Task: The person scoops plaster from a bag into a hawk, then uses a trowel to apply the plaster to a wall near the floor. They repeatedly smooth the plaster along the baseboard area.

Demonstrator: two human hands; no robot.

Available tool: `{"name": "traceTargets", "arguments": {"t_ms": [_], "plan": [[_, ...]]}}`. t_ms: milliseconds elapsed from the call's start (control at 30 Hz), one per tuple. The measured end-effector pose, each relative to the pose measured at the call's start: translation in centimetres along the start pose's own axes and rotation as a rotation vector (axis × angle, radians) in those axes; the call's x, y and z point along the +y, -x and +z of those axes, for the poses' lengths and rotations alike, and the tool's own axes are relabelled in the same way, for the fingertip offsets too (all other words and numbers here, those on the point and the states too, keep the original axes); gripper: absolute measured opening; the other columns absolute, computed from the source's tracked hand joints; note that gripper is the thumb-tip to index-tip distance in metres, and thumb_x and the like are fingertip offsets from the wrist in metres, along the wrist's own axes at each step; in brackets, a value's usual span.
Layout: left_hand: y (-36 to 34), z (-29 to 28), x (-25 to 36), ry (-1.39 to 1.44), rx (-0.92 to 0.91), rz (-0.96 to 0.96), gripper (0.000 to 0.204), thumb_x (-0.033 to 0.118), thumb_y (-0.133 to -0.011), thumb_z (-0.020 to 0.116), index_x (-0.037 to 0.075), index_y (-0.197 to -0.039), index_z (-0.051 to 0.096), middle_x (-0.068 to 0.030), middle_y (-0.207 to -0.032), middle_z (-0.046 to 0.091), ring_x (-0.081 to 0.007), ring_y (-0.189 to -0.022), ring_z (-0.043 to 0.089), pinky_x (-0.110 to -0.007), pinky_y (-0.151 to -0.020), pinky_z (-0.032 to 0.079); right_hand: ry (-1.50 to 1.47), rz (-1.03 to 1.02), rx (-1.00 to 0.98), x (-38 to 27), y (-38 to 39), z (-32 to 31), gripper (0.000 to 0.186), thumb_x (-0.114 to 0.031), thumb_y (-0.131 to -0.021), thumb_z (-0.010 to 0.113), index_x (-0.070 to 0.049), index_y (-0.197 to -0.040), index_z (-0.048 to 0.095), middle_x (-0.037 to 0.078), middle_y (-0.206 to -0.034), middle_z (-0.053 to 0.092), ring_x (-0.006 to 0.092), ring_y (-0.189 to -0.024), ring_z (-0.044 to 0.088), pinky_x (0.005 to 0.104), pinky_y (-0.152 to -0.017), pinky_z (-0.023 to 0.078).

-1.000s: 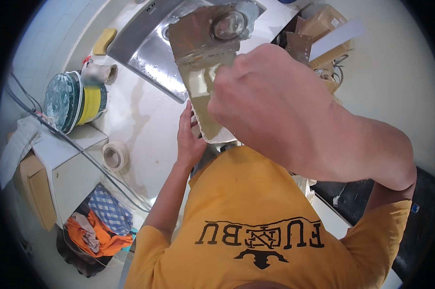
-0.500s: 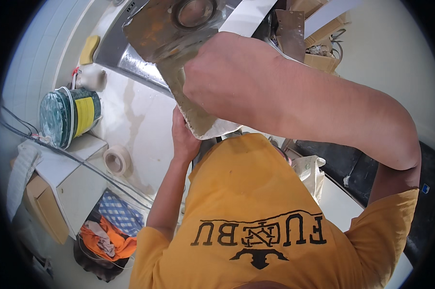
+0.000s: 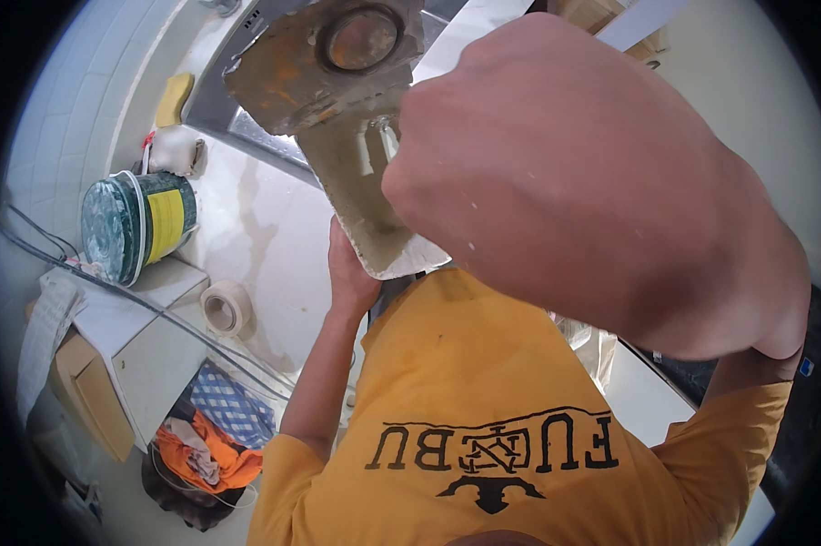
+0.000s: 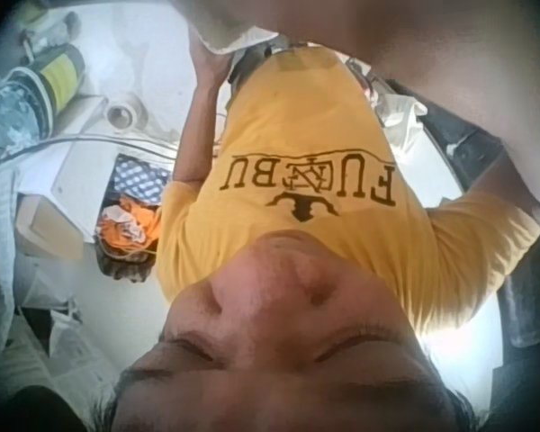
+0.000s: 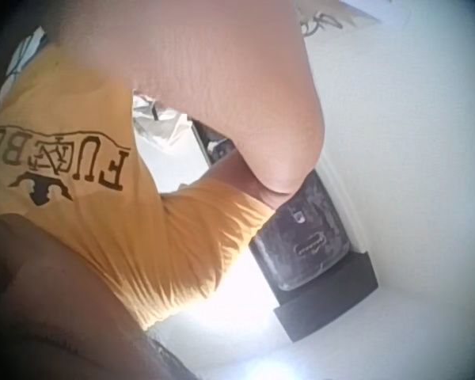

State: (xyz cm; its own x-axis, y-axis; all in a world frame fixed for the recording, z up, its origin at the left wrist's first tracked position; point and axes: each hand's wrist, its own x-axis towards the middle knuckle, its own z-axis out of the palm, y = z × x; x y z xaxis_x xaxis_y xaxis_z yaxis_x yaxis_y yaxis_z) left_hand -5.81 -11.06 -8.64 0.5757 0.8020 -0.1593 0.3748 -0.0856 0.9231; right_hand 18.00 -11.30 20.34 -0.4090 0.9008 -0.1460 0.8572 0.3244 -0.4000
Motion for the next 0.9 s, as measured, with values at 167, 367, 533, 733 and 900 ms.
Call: {"name": "traceTargets", "arguments": {"t_ms": [167, 367, 533, 733, 900], "plan": [[-0.9, -0.7, 3.1, 0.055, -0.007, -0.009, 0.055, 0.018, -0.085, 0.074, 0.004, -0.133, 0.051, -0.0142, -0.121, 0.054, -0.0340, -0.114, 0.055, -0.042, -0.098, 0.044, -0.087, -0.041, 0.083, -0.3, -0.2, -1.0, 0.006, -0.005, -0.065, 0.067, 0.001, -0.064, 0.065, 0.015, -0.067, 0.062, 0.0298, -0.070, 0.066, 0.0351, -0.063, 0.053], [0.0, 0.0, 1.2, 0.204, 0.049, -0.045, 0.057, 0.020, -0.085, 0.074, 0.005, -0.134, 0.050, -0.0142, -0.124, 0.053, -0.0349, -0.115, 0.055, -0.042, -0.099, 0.044, -0.029, -0.120, 0.084, -1.4, -3.0, -0.3, 0.008, -0.005, -0.063, 0.066, 0.002, -0.063, 0.063, 0.016, -0.065, 0.060, 0.0311, -0.069, 0.064, 0.0354, -0.063, 0.052], [-0.3, 0.2, -0.1, 0.042, -0.069, -0.073, 0.057, 0.019, -0.085, 0.074, 0.004, -0.134, 0.050, -0.0143, -0.125, 0.053, -0.0339, -0.116, 0.055, -0.042, -0.099, 0.044, 0.220, -0.087, 0.036, -1.6, -3.4, 0.8, 0.005, -0.003, -0.064, 0.065, 0.002, -0.064, 0.065, 0.017, -0.066, 0.062, 0.0321, -0.072, 0.067, 0.0367, -0.066, 0.054], [0.1, 0.4, -1.2, 0.130, -0.035, -0.059, 0.056, 0.019, -0.085, 0.074, 0.004, -0.133, 0.050, -0.0147, -0.122, 0.053, -0.0339, -0.116, 0.055, -0.042, -0.098, 0.044, 0.285, -0.110, -0.022, 0.0, -5.9, 2.8, 0.007, -0.005, -0.068, 0.065, 0.002, -0.068, 0.066, 0.017, -0.068, 0.063, 0.0325, -0.071, 0.066, 0.0377, -0.065, 0.054], [0.0, 0.5, -1.9, 0.093, -0.043, -0.036, 0.057, 0.019, -0.085, 0.074, 0.003, -0.134, 0.050, -0.0160, -0.124, 0.053, -0.0348, -0.117, 0.054, -0.042, -0.099, 0.044, 0.266, -0.051, -0.096, 1.0, -6.1, 2.6, 0.009, -0.006, -0.071, 0.065, 0.003, -0.070, 0.067, 0.018, -0.069, 0.063, 0.0327, -0.071, 0.066, 0.0385, -0.065, 0.053]]}}
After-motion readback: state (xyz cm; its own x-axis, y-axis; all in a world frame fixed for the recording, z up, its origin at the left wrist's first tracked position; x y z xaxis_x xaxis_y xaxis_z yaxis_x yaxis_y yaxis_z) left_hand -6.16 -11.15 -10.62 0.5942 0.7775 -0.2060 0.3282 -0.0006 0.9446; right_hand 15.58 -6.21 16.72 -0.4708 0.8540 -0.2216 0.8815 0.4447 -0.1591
